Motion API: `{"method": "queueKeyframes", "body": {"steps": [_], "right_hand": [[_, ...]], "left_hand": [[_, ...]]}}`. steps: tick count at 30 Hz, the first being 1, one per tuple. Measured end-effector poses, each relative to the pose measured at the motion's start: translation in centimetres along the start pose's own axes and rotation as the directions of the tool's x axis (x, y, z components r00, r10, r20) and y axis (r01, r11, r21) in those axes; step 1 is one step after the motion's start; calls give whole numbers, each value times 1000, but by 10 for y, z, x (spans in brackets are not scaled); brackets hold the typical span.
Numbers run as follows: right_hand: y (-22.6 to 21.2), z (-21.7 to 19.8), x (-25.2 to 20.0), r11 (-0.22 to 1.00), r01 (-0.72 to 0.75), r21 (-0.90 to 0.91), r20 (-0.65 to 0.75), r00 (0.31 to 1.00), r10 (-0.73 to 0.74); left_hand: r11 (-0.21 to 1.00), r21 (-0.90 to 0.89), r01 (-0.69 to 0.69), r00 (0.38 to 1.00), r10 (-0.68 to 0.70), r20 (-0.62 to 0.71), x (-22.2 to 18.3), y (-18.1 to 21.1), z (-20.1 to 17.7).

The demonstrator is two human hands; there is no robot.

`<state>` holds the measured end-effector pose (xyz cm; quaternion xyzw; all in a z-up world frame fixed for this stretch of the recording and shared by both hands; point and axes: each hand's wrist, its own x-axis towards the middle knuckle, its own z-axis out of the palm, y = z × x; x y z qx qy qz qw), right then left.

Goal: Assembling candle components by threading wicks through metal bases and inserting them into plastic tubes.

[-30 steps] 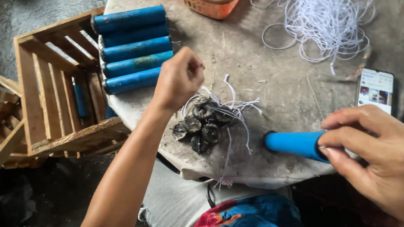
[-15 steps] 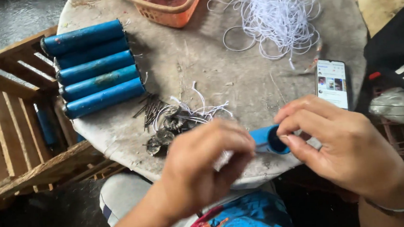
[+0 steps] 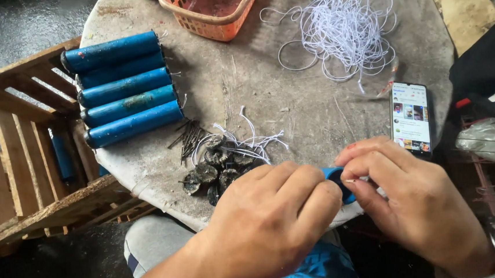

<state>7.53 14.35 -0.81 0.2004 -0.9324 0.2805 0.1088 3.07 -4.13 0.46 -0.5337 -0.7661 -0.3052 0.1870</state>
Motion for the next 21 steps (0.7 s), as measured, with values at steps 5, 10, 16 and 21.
{"method": "queueKeyframes", "body": {"steps": [5,10,16,21], "right_hand": [[-2,1,-2,1000,-21,4,-31,999,21],[2,1,-3,998,-55,8,-50,997,56],[3,0,-4,998,-65,13,-40,997,65],[7,1,-4,997,-59,47,-50,997,62]], "left_hand": [[998,58,0,1000,-1,21,3,-1,4],[993,-114,34,999,-31,26,3,-3,6],[991,-130,40,999,-43,-13,1,-5,14],[990,-124,61,994,-72,-80,2,-6,12]]}}
